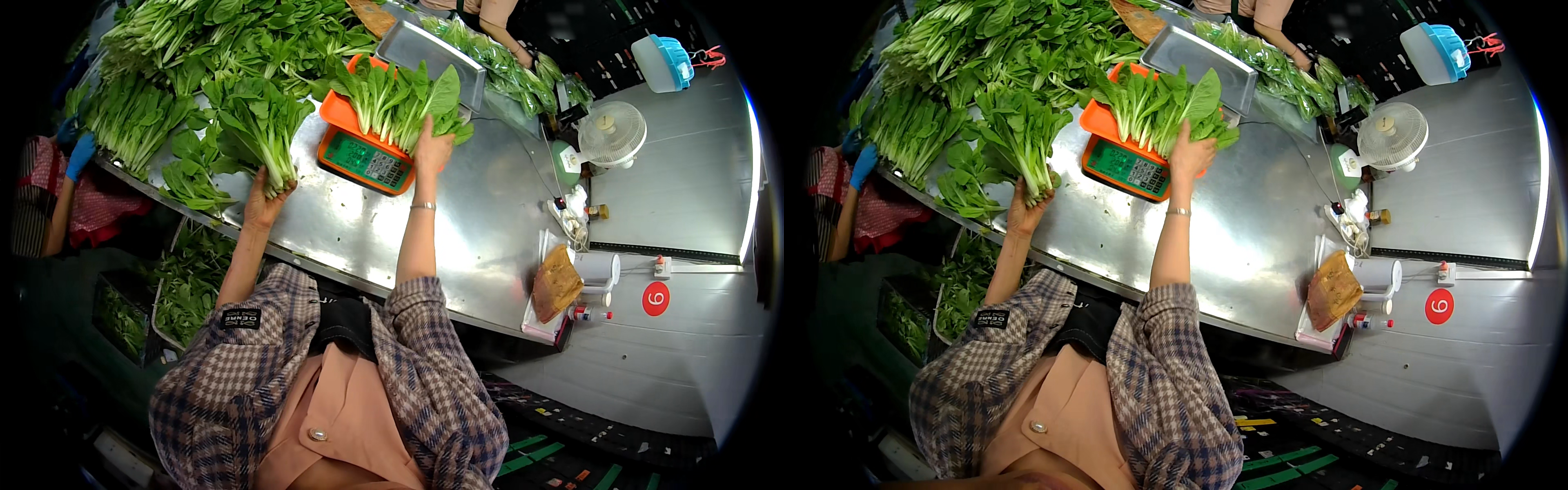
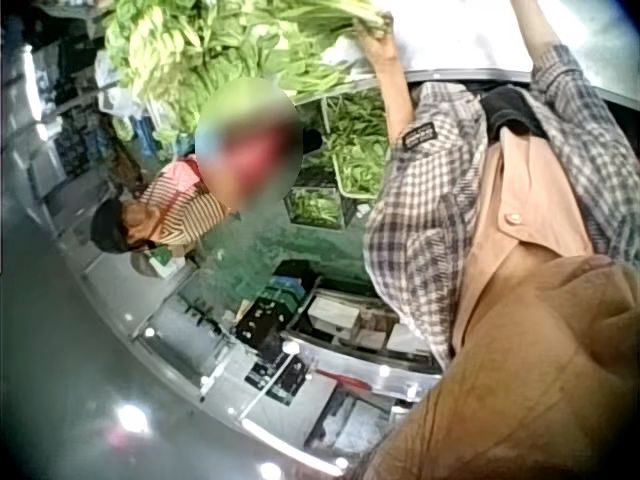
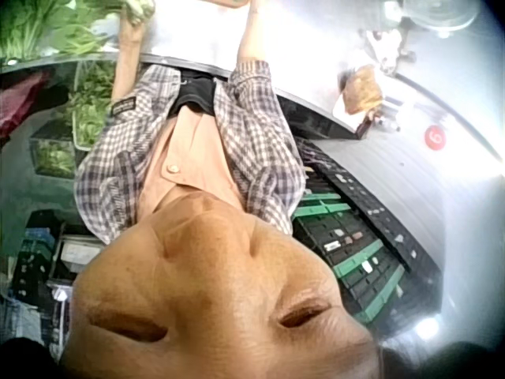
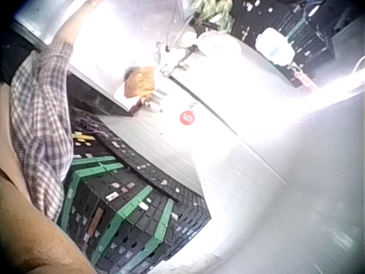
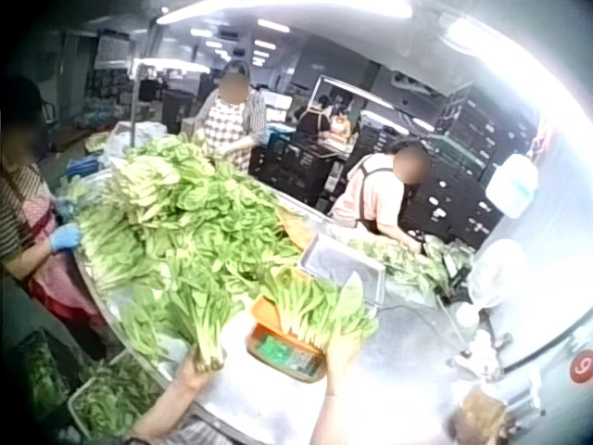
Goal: The person places leafy green vegetables into a plastic bag, seals the bag with tape, and then sorts and weighs more vegetables using an orange scale.
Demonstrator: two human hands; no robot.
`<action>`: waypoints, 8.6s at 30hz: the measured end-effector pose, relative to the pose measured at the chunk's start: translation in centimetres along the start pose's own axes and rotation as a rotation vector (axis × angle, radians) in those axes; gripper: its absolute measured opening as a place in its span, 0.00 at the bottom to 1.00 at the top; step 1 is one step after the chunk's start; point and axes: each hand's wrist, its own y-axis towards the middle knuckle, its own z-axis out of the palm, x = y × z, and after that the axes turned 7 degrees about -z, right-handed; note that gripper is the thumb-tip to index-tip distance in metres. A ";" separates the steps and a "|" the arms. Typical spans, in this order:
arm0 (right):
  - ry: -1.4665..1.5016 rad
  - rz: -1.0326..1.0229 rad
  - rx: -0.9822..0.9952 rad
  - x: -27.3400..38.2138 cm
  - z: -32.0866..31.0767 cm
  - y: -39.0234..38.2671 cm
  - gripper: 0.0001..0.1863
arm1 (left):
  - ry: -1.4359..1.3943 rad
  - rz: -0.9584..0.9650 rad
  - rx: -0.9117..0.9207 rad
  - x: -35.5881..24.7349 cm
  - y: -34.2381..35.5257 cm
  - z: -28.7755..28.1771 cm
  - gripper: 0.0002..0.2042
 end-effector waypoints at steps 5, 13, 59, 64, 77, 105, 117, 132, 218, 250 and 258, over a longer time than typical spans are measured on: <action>0.246 -0.088 0.192 3.5 1.5 -0.6 0.49 | 0.002 0.013 -0.009 -0.4 -0.5 -0.1 0.20; 0.195 -0.131 0.168 2.3 1.6 -1.1 0.53 | 0.058 0.041 -0.094 -0.3 -1.0 0.0 0.18; 1.038 0.305 1.271 4.9 3.6 -18.1 0.20 | 0.784 -0.172 -0.469 -1.1 -3.2 0.2 0.18; 1.008 0.118 1.255 4.6 4.0 -18.4 0.19 | 0.876 -0.279 -0.466 -1.7 -3.5 0.8 0.20; 1.023 0.039 1.284 5.6 3.1 -17.5 0.18 | 0.529 -0.297 -0.361 -1.9 -4.1 -2.2 0.15; 0.820 -0.345 0.428 9.5 -5.1 -4.0 0.18 | 0.964 -0.015 -0.610 -3.0 -5.2 -0.7 0.13; 0.168 -0.284 0.155 9.5 1.9 -3.8 0.22 | 2.363 -0.258 -0.498 -5.1 -5.0 4.7 0.25; 0.269 -0.305 0.008 4.9 -2.8 -3.7 0.26 | 1.989 0.072 -0.235 4.7 22.3 9.5 0.51; -0.096 -0.299 0.592 11.0 0.2 -0.4 0.32 | 1.661 0.232 -0.219 1.5 17.6 8.1 0.21; 0.156 -0.560 0.274 9.6 -0.6 -5.0 0.22 | 2.157 0.175 -0.395 -1.0 18.0 9.3 0.11; 0.441 -0.176 0.093 -5.3 -7.4 -7.7 0.10 | 2.244 0.381 -0.416 -3.3 15.3 8.0 0.11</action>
